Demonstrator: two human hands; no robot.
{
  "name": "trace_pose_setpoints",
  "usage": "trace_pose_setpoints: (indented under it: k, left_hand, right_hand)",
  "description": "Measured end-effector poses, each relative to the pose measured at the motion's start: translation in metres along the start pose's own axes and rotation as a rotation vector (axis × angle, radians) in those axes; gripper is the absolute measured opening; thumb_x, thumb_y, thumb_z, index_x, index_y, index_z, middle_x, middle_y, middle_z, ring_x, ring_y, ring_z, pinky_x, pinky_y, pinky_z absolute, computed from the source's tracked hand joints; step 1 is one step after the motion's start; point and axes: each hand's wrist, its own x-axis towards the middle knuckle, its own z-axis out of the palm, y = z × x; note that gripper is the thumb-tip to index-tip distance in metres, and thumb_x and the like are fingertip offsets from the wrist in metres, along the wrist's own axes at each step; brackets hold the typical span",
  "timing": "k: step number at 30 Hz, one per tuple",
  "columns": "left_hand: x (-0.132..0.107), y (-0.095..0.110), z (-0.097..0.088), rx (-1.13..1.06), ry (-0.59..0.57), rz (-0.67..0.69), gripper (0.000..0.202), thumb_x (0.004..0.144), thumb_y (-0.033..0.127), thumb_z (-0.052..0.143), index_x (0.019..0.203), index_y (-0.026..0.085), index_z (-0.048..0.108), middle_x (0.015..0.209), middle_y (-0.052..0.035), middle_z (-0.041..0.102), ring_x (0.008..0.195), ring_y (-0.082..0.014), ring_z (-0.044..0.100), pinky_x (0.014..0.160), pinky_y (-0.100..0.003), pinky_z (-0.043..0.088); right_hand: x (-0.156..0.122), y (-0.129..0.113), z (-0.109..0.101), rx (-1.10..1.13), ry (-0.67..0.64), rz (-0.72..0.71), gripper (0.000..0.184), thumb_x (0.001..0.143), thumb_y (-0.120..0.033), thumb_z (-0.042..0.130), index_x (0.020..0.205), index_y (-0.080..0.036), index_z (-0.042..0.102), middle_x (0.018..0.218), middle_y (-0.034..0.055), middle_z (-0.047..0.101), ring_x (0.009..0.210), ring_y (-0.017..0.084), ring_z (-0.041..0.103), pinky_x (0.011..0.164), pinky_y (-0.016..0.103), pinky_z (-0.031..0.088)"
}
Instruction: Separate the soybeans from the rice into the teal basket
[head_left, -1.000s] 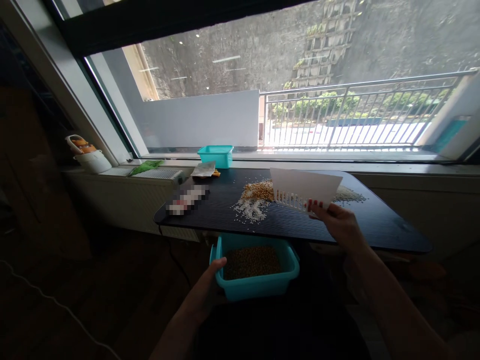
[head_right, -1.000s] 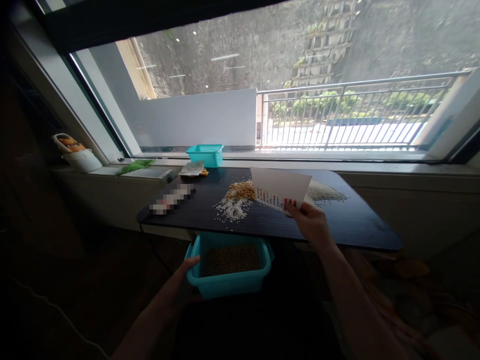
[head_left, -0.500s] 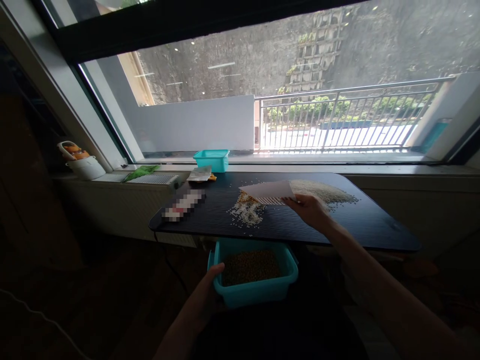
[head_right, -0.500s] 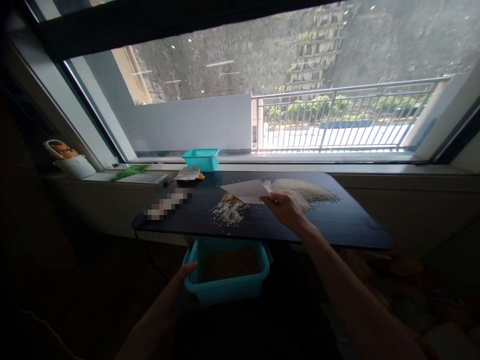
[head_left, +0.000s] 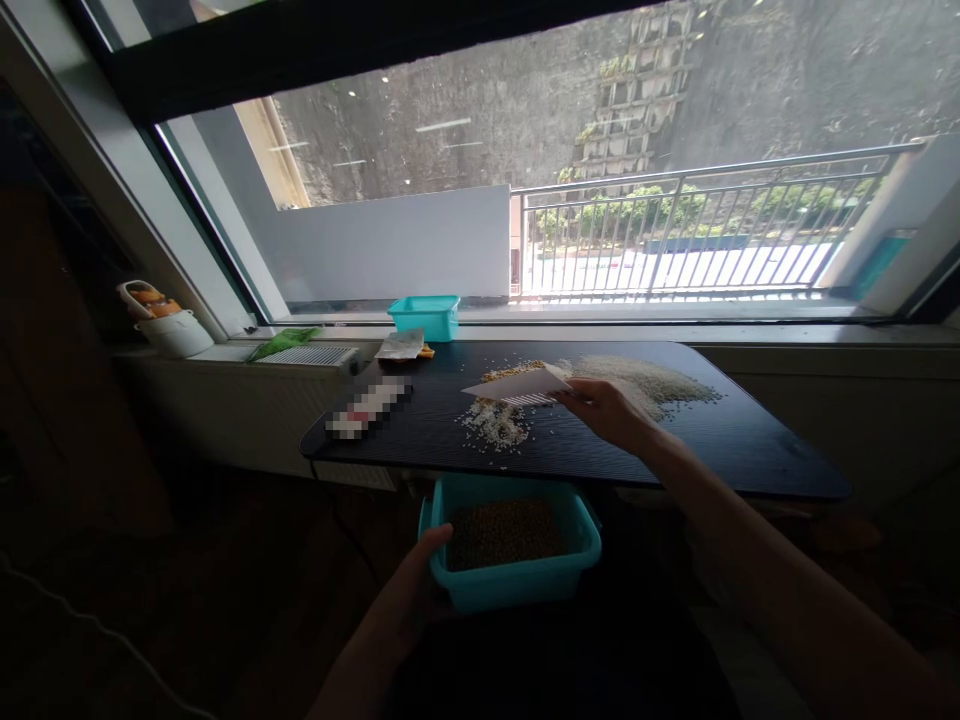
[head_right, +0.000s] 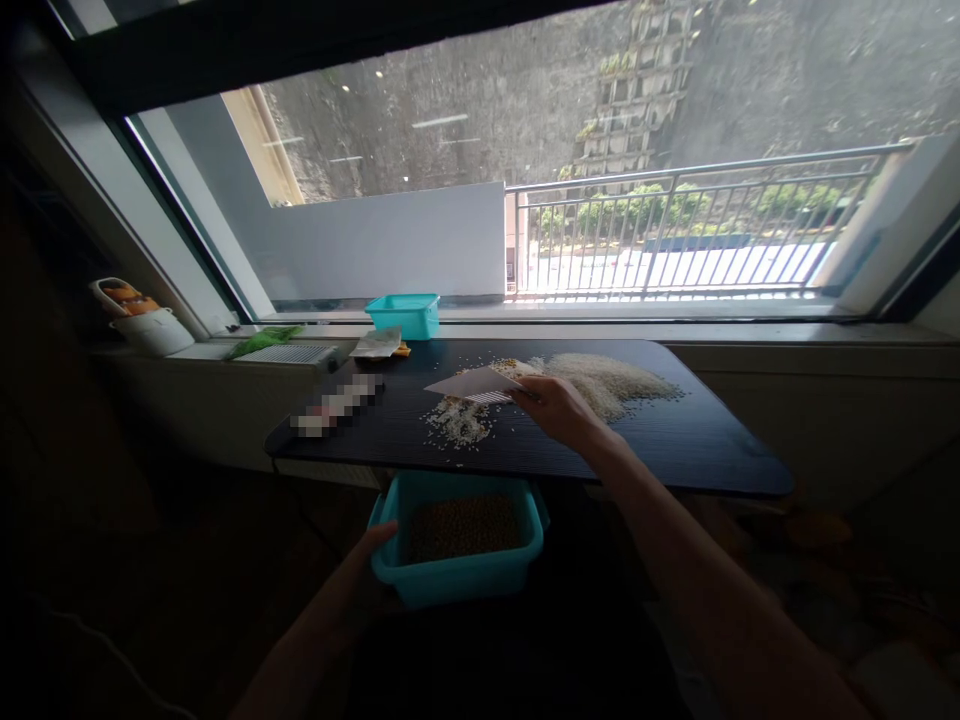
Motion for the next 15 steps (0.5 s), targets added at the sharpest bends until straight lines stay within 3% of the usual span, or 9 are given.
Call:
trace_pose_setpoints:
  k: [5, 9, 15]
  left_hand:
    - [0.005, -0.003, -0.003, -0.010, -0.026, 0.016, 0.081, 0.082, 0.053, 0.062, 0.149, 0.016, 0.034, 0.142, -0.0167, 0.054, 0.129, -0.0366, 0.052, 0.093, -0.046, 0.051]
    - [0.006, -0.003, -0.001, -0.020, -0.026, 0.021, 0.081, 0.083, 0.051, 0.061, 0.150, 0.016, 0.032, 0.142, -0.0153, 0.054, 0.132, -0.0348, 0.050, 0.095, -0.045, 0.050]
    - [0.000, 0.001, 0.002, -0.008, -0.029, 0.013, 0.079, 0.084, 0.050, 0.060, 0.150, 0.015, 0.033, 0.143, -0.0160, 0.053, 0.130, -0.0354, 0.051, 0.094, -0.045, 0.051]
  right_hand:
    - [-0.011, -0.007, -0.015, 0.003, -0.039, -0.029, 0.039, 0.087, -0.051, 0.054, 0.087, -0.019, 0.076, 0.067, 0.0014, 0.066, 0.063, 0.017, 0.056, 0.056, 0.025, 0.041]
    - [-0.022, -0.010, -0.025, 0.074, 0.024, 0.025, 0.041, 0.083, -0.055, 0.059, 0.084, -0.019, 0.077, 0.068, 0.0009, 0.068, 0.067, 0.018, 0.060, 0.058, 0.026, 0.045]
    - [-0.016, -0.006, -0.007, 0.241, 0.102, 0.126, 0.041, 0.075, -0.058, 0.068, 0.077, -0.018, 0.076, 0.064, 0.0001, 0.068, 0.067, 0.020, 0.064, 0.060, 0.028, 0.049]
